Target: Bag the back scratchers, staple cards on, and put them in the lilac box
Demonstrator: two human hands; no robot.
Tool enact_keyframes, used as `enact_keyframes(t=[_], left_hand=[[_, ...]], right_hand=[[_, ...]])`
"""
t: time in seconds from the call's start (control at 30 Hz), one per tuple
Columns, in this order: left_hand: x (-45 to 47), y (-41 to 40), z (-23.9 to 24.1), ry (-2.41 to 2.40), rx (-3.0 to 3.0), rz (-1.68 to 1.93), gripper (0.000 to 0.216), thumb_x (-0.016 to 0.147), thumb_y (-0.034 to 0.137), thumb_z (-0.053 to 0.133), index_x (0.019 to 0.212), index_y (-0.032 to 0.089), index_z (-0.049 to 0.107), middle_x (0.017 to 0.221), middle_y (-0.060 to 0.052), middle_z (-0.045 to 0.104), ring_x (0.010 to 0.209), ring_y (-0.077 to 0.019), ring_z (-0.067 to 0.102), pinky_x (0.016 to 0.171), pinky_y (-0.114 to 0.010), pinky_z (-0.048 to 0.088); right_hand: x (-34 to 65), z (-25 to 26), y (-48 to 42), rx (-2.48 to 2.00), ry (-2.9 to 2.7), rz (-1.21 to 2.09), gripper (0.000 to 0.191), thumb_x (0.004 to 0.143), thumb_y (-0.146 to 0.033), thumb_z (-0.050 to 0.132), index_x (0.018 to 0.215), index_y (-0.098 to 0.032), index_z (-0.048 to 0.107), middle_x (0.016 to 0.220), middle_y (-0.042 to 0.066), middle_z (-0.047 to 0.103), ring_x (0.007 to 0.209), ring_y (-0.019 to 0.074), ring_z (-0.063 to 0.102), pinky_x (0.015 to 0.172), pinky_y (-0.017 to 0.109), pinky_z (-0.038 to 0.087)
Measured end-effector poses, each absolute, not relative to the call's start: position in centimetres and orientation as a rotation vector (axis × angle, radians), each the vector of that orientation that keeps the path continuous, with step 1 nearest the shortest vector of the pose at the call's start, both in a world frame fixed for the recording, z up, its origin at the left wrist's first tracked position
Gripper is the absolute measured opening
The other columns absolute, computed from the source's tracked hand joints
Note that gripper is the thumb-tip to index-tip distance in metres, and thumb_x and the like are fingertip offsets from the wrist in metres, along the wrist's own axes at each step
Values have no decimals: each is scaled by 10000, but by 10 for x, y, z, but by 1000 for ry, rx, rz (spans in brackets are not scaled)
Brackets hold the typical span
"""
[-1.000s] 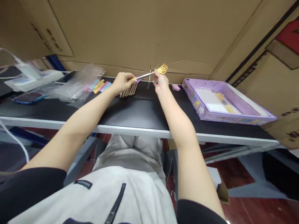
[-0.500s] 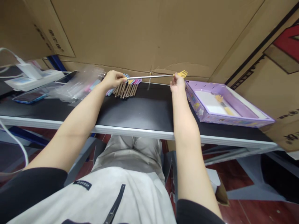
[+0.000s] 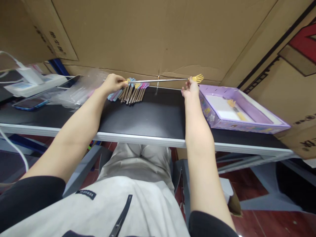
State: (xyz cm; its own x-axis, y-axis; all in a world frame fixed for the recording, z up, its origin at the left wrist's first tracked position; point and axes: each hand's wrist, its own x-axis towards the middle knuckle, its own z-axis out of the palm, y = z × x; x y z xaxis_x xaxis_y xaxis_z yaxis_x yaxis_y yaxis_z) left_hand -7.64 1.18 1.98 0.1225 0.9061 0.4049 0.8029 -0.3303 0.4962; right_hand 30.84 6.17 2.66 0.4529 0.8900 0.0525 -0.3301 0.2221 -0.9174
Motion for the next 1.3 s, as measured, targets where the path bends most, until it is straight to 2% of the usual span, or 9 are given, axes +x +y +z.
enact_keyframes(t=[0.2, 0.33, 0.57, 0.93, 1.13, 1.3], left_hand=[[-58, 1, 28, 1715, 2287, 1080, 214, 903, 267, 618, 1008, 151, 765, 898, -103, 723, 978, -266, 616, 925, -386, 430], [-28, -8, 26, 1641, 2397, 1052, 209, 937, 296, 604, 973, 163, 762, 849, -93, 707, 971, -268, 613, 962, -405, 407], [-2, -14, 17, 1574, 2448, 1086, 186, 949, 309, 616, 901, 178, 739, 782, -83, 663, 963, -287, 609, 1007, -447, 372], [-1, -17, 18, 1578, 2454, 1088, 216, 962, 341, 611, 890, 193, 750, 774, -81, 669, 955, -291, 610, 987, -454, 372], [-8, -17, 27, 1595, 2453, 1115, 236, 982, 334, 584, 874, 190, 735, 748, -67, 654, 911, -268, 598, 1014, -466, 359], [-41, -9, 33, 1711, 2380, 1133, 166, 970, 288, 594, 937, 200, 731, 821, -78, 683, 995, -287, 597, 1064, -512, 311]], right_hand=[[291, 32, 63, -1004, -706, 871, 472, 932, -655, 578, 762, -219, 513, 1003, 20, 674, 1123, 222, 659, 879, 459, 532], [244, 24, 47, -979, -836, 948, 514, 926, -715, 524, 816, -214, 551, 993, 33, 671, 1107, 231, 675, 826, 427, 536], [180, 13, 1, -922, -804, 1084, 442, 884, -646, 666, 834, -222, 550, 951, 14, 669, 1107, 222, 675, 824, 390, 539], [185, 22, -4, -932, -795, 1121, 337, 930, -524, 697, 845, -221, 577, 911, -14, 685, 1067, 169, 690, 826, 334, 535], [199, 33, 18, -897, -793, 1096, 359, 989, -531, 596, 876, -191, 612, 923, 15, 683, 1085, 191, 704, 805, 345, 543], [252, 47, 39, -907, -769, 954, 482, 982, -649, 478, 804, -209, 565, 980, 24, 691, 1181, 256, 683, 838, 456, 565]])
